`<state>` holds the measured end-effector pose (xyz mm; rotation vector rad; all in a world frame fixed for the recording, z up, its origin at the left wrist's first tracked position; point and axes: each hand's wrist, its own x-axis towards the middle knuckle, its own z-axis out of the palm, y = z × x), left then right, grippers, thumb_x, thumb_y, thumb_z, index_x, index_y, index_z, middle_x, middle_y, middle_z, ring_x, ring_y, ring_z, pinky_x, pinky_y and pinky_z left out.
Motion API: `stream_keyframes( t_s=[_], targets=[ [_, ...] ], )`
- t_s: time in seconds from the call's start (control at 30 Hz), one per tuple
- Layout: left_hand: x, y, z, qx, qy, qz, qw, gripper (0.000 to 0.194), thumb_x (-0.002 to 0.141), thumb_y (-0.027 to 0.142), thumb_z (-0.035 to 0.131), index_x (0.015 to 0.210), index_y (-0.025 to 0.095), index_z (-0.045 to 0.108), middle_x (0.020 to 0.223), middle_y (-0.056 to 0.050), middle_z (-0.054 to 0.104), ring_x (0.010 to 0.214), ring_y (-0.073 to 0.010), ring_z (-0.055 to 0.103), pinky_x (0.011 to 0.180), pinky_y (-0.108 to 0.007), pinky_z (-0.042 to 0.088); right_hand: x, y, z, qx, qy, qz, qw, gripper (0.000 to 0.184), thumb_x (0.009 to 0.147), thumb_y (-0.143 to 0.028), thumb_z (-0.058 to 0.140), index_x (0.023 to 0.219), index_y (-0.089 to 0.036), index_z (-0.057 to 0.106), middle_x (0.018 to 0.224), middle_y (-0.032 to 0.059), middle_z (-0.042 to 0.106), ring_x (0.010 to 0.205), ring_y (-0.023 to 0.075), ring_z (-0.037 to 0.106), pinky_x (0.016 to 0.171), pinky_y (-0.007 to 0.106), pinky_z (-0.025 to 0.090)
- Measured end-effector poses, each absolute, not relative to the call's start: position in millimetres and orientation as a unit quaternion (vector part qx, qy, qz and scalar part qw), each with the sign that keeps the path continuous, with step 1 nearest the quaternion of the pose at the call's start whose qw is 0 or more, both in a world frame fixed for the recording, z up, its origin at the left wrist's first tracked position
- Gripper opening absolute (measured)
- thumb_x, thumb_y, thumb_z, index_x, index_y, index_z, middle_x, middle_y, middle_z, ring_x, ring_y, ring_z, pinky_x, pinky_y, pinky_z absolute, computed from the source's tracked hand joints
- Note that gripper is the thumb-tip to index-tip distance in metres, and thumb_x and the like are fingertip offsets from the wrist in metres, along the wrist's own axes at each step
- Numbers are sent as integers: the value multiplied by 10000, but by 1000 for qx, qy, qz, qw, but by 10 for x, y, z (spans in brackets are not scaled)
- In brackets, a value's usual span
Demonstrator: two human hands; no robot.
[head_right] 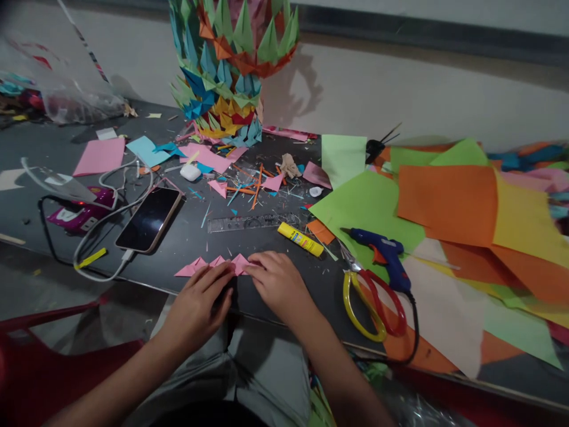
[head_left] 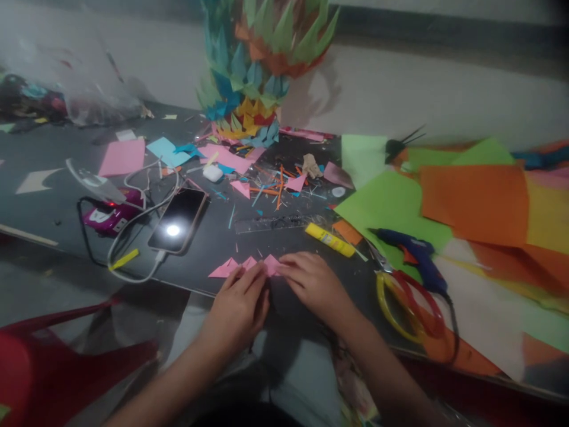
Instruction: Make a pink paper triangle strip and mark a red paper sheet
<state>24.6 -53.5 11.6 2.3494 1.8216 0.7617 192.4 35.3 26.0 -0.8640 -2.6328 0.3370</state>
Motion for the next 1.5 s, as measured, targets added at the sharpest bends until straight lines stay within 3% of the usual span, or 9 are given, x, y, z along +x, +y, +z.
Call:
stream_keyframes(
  t_s=[0.17,0.33,0.53,0.77,0.97,1.17,1.27,1.4,1.5],
  targets=[
    [339,-541,160,775,598,203,-3,367,851,120,362,1187,117,508,1241,-125,560,1109,-226,543,962,-438,413,1866,228,234,-335,-922,63,184,224,849,-125,453,935,-183,652,947,64,641,859,189,543,772,337,366],
    [378,-540,123,786,597,160,-22,360,840,127,373,1157,122,543,1215,-117,585,1094,-225,555,938,-394,426,1849,132,206,-380,-897,36,224,201,823,-141,490,906,-214,657,907,41,637,842,175,540,799,357,306],
    [364,-546,103,794,589,150,-19,367,851,138,360,1163,132,552,1247,-99,568,1124,-216,536,935,-376,426,1877,126,234,-408,-867,44,282,128,830,-181,531,824,-207,657,805,25,629,785,154,534,763,320,320],
    [379,-517,136,796,589,139,-10,376,833,132,369,1149,134,573,1211,-88,596,1103,-202,545,919,-354,436,1841,120,297,-400,-893,34,204,172,863,-211,476,871,-214,648,821,39,635,775,179,515,743,349,275],
    [438,-536,92,790,594,144,-45,459,771,131,405,1210,92,532,1253,-135,552,1156,-238,489,924,-379,426,1826,103,443,-413,-902,37,122,185,832,-207,513,959,-220,646,864,63,629,785,196,505,723,346,281],
    [448,-536,76,796,586,137,-66,396,807,184,431,1171,107,567,1230,-144,564,1139,-248,499,911,-402,428,1767,90,458,-441,-890,64,101,159,811,-177,536,890,-220,667,836,54,629,768,191,518,704,347,302],
    [457,-529,94,799,585,120,-75,382,824,208,438,1167,107,573,1218,-142,575,1132,-249,505,913,-409,423,1807,37,377,-436,-882,81,159,203,826,-150,502,937,-202,663,790,48,618,744,177,527,686,333,331],
    [463,-506,175,799,588,102,-69,358,829,187,435,1140,98,588,1205,-137,585,1124,-235,509,936,-402,405,1981,-81,291,-491,-803,87,325,237,871,-156,439,996,-183,638,743,28,580,706,141,541,664,289,401],
    [425,-462,247,799,591,108,-32,357,815,160,450,1147,117,575,1182,-112,598,1093,-223,525,960,-401,387,2098,-131,291,-524,-766,78,365,243,876,-171,442,1029,-195,629,777,37,576,728,148,554,679,288,451]
  ],
)
